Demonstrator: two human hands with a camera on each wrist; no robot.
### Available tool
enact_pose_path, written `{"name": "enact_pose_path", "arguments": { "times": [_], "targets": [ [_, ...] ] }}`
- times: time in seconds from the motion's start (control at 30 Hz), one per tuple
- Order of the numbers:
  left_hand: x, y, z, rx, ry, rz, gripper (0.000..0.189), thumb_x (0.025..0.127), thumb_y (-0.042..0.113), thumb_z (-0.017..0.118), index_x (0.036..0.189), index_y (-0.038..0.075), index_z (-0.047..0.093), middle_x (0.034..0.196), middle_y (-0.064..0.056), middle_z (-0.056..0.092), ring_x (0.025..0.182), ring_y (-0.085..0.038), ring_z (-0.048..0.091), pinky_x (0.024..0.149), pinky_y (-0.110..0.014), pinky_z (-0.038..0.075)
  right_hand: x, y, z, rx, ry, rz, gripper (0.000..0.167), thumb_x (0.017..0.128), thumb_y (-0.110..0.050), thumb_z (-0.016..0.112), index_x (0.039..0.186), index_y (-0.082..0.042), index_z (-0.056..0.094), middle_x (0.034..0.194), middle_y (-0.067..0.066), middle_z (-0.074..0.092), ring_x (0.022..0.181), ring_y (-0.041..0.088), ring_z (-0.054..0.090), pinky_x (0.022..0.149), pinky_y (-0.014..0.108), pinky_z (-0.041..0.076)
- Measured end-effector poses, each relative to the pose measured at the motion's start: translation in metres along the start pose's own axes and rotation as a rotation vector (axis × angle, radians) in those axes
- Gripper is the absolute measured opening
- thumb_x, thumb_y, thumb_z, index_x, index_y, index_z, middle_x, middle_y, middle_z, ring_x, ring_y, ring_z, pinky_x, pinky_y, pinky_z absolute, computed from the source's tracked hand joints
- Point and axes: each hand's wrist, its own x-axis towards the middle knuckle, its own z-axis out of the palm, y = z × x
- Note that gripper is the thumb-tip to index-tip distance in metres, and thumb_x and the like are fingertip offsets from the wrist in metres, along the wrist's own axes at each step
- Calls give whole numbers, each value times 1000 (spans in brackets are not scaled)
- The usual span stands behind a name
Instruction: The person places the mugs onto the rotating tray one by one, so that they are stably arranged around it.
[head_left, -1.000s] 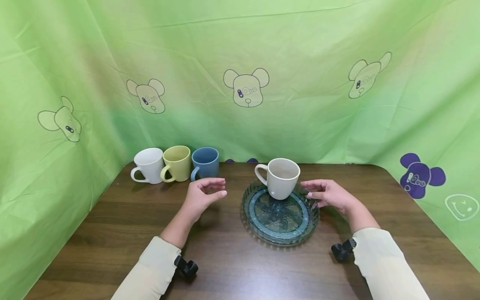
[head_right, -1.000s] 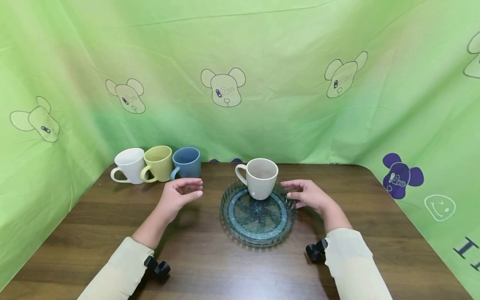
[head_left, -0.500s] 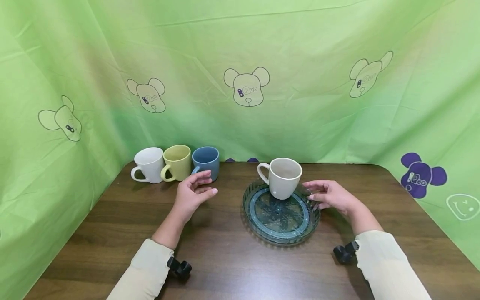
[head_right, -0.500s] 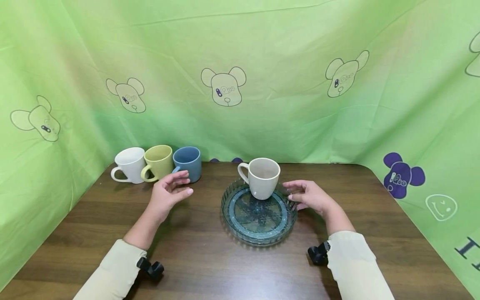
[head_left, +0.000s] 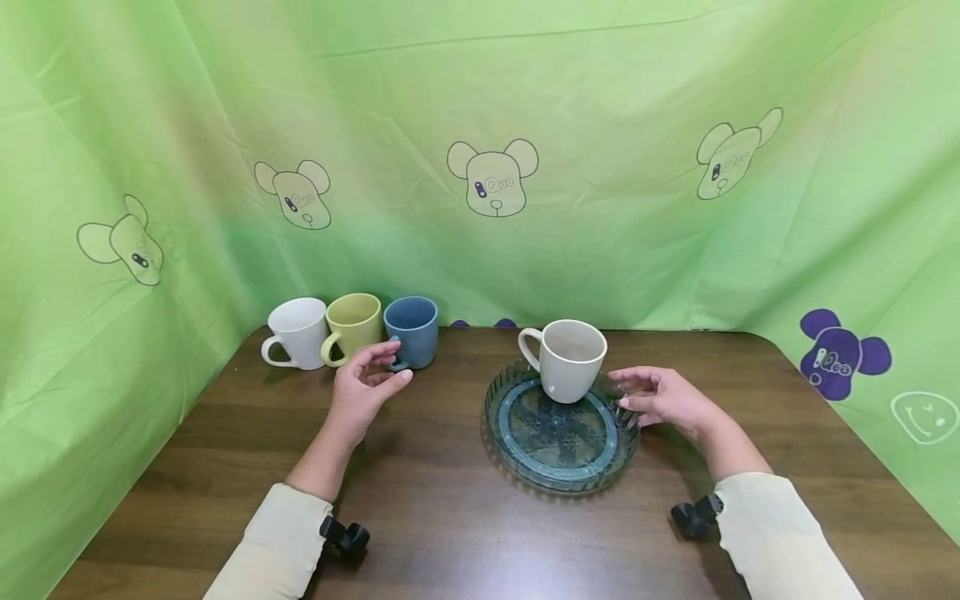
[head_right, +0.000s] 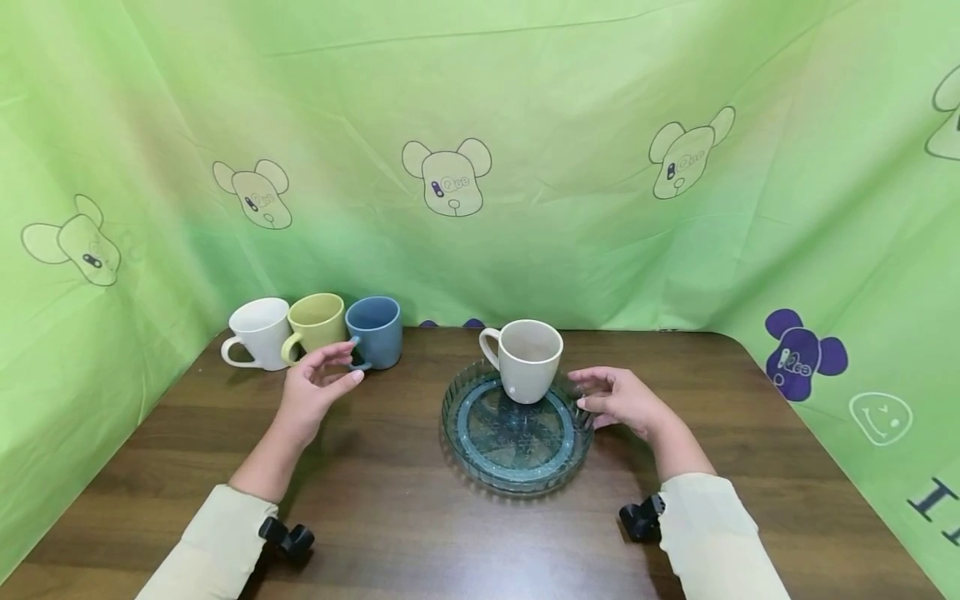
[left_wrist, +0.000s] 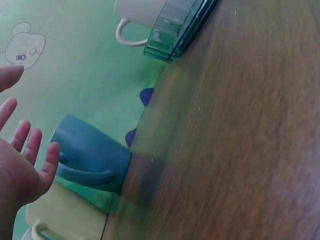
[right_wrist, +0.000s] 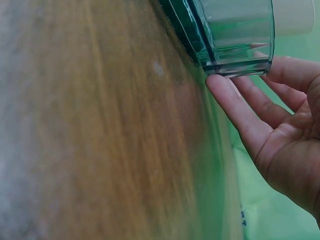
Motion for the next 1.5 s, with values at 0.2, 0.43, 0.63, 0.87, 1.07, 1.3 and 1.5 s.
{"name": "enact_pose_path", "arguments": {
  "times": [0.2, 0.43, 0.63, 0.87, 1.07, 1.3, 1.5],
  "targets": [
    [2, 2, -5, 18, 40, -4, 45, 79, -5, 77, 121, -9, 61, 113, -10, 61, 104, -22, 56, 90, -45, 50, -3, 1, 1, -4, -3, -16, 54, 91, 0, 63, 138, 14, 39, 129, 36, 45, 77, 25, 66, 68, 38, 60],
    [8, -5, -9, 5, 93, 8, 46, 77, -9, 76, 120, -10, 61, 118, -26, 59, 107, -34, 55, 84, -32, 54, -8, 1, 2, 4, -3, -29, 57, 91, -1, 64, 138, 16, 37, 131, 39, 44, 81, 22, 66, 70, 38, 60],
    [14, -14, -14, 6, 148, -20, 45, 76, -9, 77, 119, -11, 62, 114, -17, 64, 106, -34, 55, 90, -43, 52, -12, 2, 4, 25, -1, -33, 57, 90, 1, 64, 137, 17, 36, 129, 39, 44, 86, 19, 66, 71, 39, 60],
    [19, -23, -18, -2, 167, -63, 43, 77, -9, 77, 117, -11, 62, 118, -26, 61, 105, -33, 55, 85, -29, 52, -16, 3, 6, 48, 4, -44, 59, 89, 3, 65, 136, 19, 34, 128, 39, 44, 88, 19, 65, 71, 40, 60],
    [23, -31, -21, 20, 155, -110, 47, 77, -7, 78, 121, -8, 62, 122, -26, 61, 107, -33, 57, 93, -37, 50, -19, 2, 8, 54, 19, -41, 58, 89, 4, 64, 136, 19, 34, 128, 39, 44, 88, 18, 65, 71, 39, 60],
    [30, -40, -20, 21, 148, -146, 48, 77, -7, 78, 122, -8, 61, 122, -24, 62, 101, -23, 62, 92, -32, 53, -24, 1, 10, 70, 25, -46, 63, 87, 5, 66, 138, 18, 30, 126, 40, 43, 91, 20, 65, 73, 42, 60],
    [35, -46, -19, 19, 161, -147, 48, 76, -10, 77, 121, -9, 62, 117, -23, 64, 91, -12, 64, 83, -20, 54, -27, 1, 11, 107, 17, -33, 70, 87, 4, 67, 142, 16, 26, 129, 41, 40, 91, 20, 65, 75, 43, 60]
  ]
}}
